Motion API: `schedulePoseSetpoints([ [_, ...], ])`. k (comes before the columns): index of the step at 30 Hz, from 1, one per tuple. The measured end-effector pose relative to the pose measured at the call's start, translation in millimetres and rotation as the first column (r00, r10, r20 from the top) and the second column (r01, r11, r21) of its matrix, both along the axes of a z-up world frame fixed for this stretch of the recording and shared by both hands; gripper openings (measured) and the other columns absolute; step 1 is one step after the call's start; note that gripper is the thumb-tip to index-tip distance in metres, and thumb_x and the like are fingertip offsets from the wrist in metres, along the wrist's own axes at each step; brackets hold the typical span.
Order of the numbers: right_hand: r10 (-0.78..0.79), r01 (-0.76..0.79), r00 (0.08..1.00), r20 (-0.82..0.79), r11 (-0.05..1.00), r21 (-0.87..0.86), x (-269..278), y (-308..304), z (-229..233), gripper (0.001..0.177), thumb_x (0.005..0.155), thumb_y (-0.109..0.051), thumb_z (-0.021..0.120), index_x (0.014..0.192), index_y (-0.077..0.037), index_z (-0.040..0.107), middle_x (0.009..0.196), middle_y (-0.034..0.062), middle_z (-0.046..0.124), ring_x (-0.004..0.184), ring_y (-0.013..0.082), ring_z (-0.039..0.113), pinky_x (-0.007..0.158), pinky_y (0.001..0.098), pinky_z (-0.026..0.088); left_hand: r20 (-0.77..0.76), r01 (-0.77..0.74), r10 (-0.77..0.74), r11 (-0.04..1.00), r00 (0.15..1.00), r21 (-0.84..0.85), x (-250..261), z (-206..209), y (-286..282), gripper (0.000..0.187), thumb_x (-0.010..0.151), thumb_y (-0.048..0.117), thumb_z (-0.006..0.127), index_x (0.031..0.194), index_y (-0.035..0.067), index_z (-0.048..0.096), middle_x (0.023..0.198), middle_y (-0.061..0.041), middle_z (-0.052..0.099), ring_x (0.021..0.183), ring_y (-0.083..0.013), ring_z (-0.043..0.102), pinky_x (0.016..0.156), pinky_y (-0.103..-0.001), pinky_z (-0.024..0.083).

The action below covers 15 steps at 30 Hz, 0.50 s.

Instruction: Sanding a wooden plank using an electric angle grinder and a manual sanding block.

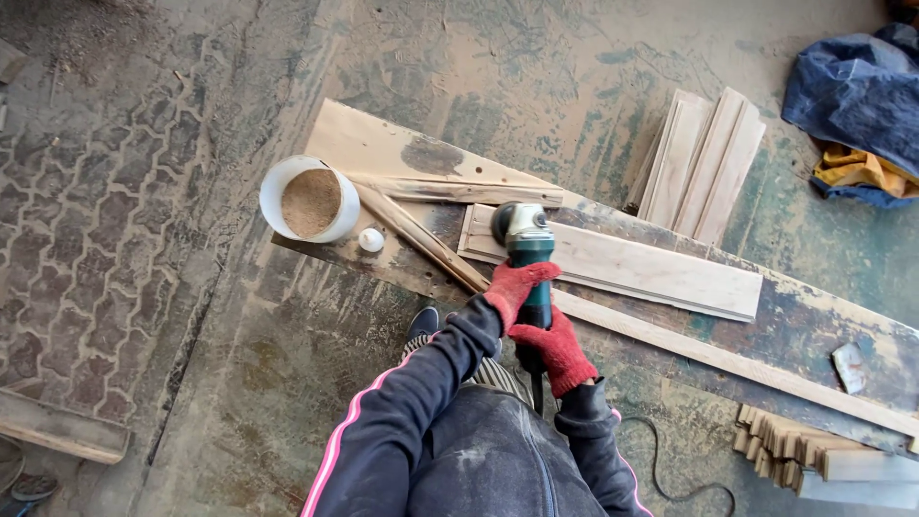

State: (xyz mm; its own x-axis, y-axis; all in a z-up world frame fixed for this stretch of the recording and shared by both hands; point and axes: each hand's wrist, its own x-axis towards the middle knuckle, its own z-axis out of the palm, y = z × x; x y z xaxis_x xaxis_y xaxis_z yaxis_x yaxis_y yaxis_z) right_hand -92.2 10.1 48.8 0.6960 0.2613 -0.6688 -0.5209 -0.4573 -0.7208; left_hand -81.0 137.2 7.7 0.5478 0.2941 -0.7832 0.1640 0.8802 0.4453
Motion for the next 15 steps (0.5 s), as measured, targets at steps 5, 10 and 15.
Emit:
schedulePoseSetpoints([
  [5, -0.159, 0.159, 0.987, 0.025, 0.987, -0.009, 4, -29, 7, 0.051, 0.057, -0.008, 0.095, 0.097, 0.001, 0.064, 0.068, 0.0247, 0.064, 0.052, 0.0385, 0.068, 0.041, 0.0544, 0.057, 0.056, 0.172, -0.174, 0.985, 0.983, 0.026, 34, -14, -38, 0.056, 0.052, 0.010, 0.100, 0.097, -0.001, 0.069, 0.064, -0.013, 0.065, 0.060, -0.0312, 0.073, 0.055, -0.050, 0.063],
  [10, -0.164, 0.164, 0.986, 0.023, 0.986, -0.008, 4, -36, 6, 0.051, 0.058, -0.008, 0.095, 0.097, 0.001, 0.064, 0.068, 0.0254, 0.063, 0.052, 0.0387, 0.068, 0.041, 0.0549, 0.058, 0.029, 0.286, -0.290, 0.954, 0.957, 0.089, 30, -8, -42, 0.057, 0.052, 0.018, 0.101, 0.098, 0.002, 0.071, 0.068, -0.011, 0.067, 0.066, -0.0249, 0.073, 0.064, -0.046, 0.064],
  [15, -0.111, 0.111, 0.994, -0.021, 0.994, -0.003, -5, -23, 5, 0.053, 0.058, -0.008, 0.095, 0.099, 0.002, 0.062, 0.067, 0.0256, 0.064, 0.052, 0.0383, 0.069, 0.042, 0.0538, 0.058, 0.076, 0.175, -0.178, 0.984, 0.981, 0.038, 4, -1, -25, 0.059, 0.053, 0.014, 0.100, 0.102, 0.001, 0.068, 0.068, -0.014, 0.064, 0.063, -0.0316, 0.073, 0.059, -0.047, 0.063],
])
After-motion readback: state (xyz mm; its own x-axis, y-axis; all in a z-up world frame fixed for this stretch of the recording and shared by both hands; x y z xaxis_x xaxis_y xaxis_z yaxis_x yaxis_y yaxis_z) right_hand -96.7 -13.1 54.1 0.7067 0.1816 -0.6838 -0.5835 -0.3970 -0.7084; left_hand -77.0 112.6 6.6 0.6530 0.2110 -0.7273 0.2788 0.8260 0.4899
